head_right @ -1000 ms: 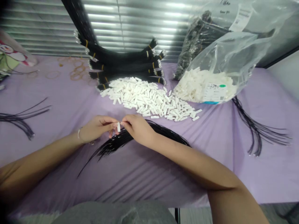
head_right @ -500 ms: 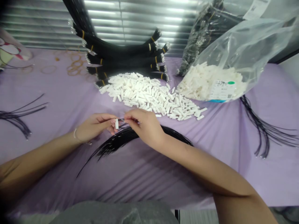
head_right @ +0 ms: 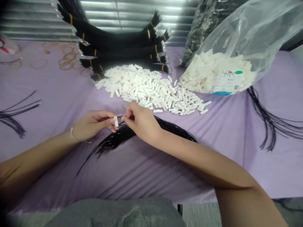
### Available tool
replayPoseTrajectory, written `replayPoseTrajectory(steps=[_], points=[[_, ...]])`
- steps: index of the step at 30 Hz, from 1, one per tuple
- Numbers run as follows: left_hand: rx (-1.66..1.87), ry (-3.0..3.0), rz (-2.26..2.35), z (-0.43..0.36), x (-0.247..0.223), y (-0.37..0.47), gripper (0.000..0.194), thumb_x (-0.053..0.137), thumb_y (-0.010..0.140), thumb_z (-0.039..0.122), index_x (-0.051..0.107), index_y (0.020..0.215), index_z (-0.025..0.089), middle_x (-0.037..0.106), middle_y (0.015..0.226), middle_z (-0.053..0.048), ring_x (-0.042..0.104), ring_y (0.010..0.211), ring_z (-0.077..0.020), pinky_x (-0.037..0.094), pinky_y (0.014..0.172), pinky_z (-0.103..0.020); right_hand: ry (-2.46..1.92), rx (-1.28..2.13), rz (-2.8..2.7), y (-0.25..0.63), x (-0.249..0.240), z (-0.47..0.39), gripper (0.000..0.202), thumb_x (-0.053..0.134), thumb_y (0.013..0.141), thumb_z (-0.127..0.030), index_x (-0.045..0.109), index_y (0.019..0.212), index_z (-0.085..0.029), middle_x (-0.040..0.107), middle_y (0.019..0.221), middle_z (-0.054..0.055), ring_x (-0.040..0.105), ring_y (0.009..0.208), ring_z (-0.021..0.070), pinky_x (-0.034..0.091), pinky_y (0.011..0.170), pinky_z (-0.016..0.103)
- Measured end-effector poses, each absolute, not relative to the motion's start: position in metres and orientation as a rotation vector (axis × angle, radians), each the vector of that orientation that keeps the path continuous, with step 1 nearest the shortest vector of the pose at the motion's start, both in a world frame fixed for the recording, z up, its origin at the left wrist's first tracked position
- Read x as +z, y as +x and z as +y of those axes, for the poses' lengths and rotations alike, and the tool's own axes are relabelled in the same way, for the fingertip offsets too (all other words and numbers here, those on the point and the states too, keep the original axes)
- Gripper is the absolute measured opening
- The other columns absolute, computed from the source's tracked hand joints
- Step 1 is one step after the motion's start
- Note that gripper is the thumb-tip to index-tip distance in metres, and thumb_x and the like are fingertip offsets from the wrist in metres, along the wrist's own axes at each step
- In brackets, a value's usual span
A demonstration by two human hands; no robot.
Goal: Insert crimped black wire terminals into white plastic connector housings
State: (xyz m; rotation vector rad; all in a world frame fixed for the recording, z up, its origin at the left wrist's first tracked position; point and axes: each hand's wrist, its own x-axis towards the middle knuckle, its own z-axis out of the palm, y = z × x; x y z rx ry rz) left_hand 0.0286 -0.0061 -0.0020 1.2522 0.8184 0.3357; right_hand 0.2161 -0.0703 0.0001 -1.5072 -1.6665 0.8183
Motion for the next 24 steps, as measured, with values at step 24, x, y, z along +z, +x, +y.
replayPoseTrajectory(steps=[24], points=[[0.312,1.252,0.807,-0.0076,-0.0022,0.0291,0.021,0.062,0.081,0.024,0.063,0.092,0.007,0.066,0.069,-0.004,0.064,0.059,-0.0093,0.054,0.061,-0.017,-1.415,0.771,-1.59,0.209,0.0004,-0.0744,0.023,0.053,0.079,-0.018,0.031,0.074,-0.02,0.057,0.069,-0.001,0.052,0.061,0.0093,0.041,0.056,0.022]])
